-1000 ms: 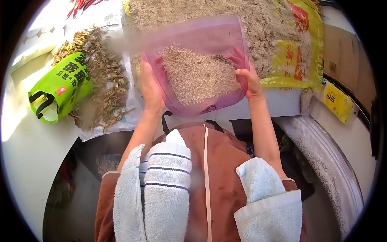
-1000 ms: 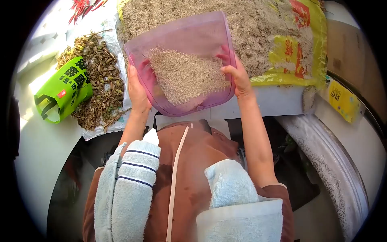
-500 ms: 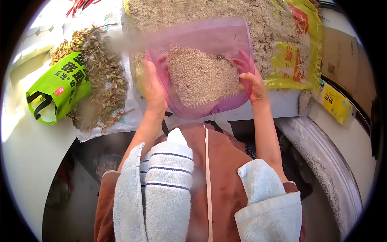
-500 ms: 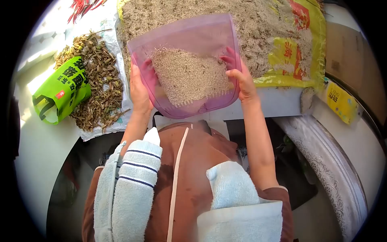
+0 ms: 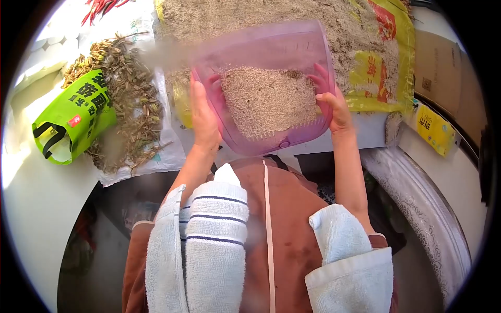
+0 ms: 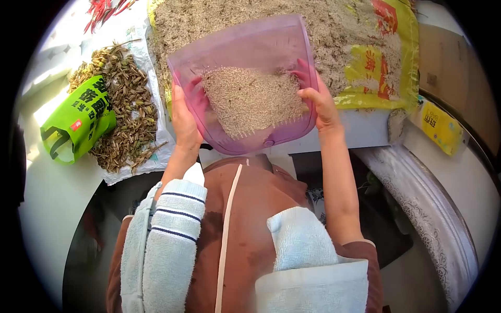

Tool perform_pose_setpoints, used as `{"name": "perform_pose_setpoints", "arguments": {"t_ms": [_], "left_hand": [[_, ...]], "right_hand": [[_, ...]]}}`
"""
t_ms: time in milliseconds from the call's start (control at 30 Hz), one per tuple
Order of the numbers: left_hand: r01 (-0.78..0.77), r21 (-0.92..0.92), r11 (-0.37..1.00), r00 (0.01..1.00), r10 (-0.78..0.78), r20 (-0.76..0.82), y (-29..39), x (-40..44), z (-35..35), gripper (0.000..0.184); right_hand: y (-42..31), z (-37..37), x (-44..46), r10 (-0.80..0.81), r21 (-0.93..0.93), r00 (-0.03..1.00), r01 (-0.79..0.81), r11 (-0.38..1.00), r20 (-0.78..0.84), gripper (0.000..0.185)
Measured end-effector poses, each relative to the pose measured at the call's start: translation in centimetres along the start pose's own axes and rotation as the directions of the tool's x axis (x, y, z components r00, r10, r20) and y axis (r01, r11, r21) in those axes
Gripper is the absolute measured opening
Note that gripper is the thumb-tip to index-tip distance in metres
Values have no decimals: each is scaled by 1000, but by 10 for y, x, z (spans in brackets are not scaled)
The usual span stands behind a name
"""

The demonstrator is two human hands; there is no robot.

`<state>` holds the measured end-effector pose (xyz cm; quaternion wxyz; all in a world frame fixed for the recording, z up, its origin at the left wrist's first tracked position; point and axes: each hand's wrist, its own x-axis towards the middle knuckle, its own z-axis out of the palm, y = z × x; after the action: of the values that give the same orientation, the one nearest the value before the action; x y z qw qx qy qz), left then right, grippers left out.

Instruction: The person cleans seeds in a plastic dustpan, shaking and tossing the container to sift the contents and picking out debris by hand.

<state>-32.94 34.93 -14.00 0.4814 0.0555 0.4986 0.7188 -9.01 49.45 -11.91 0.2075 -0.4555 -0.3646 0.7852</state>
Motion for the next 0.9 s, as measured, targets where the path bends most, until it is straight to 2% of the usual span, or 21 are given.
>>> {"name": "perform_pose_setpoints", "arguments": {"t_ms": [67,133,167,267,300,333,367,433,467,533,567,600,667,767,800,867,900], "left_hand": [[132,-115,985,991,-131,20,20,10,-31,46],[164,-63,984,986,-165,-15,46,23,-47,41],[179,-53,982,983,-176,59,58,27,-49,43],[165,-14,986,986,-165,23,57,22,-28,44],[132,-22,991,990,-130,62,51,12,-13,47],[-37,79,996,998,41,-43,36,5,5,50],[-106,144,984,994,110,-19,17,0,2,50],[-77,150,986,996,82,-27,10,-7,6,50],[-63,153,986,997,69,-32,6,-11,8,51],[10,-34,999,1000,-10,15,15,1,-33,52],[77,-94,993,996,-73,51,23,16,-52,53],[158,-98,982,986,-151,75,40,25,-59,52],[201,36,979,976,-203,76,54,41,-69,51],[190,105,976,978,-179,-108,49,31,-25,46],[101,57,993,990,-94,-104,43,21,0,46],[2,128,992,997,8,-76,25,3,11,48],[-26,132,991,997,35,-71,17,-2,9,48]], "right_hand": [[10,40,-12,-131,-95,990,125,988,-55,79],[37,78,-19,-244,-153,964,226,962,-106,75],[37,78,-17,-175,-107,979,164,981,-103,75],[29,53,6,34,58,999,-32,998,-31,74],[27,31,14,64,117,998,-67,991,29,74],[26,12,21,89,170,992,-103,980,89,74],[29,-3,27,63,183,989,-87,979,131,75],[31,-28,31,5,205,980,-47,978,200,76],[29,-21,28,-52,109,990,37,993,135,76],[33,21,8,-168,-95,986,170,981,21,78],[36,48,-5,-112,-54,994,111,992,-16,80],[41,72,-13,-240,-93,971,237,967,-22,78],[40,92,-18,-180,-94,979,171,981,-97,75],[35,41,14,44,63,998,-41,997,-43,73],[26,25,18,105,133,994,-103,986,-7,71],[21,-6,23,105,143,992,-113,983,65,73],[19,-6,21,50,99,997,-56,994,59,74]]}}
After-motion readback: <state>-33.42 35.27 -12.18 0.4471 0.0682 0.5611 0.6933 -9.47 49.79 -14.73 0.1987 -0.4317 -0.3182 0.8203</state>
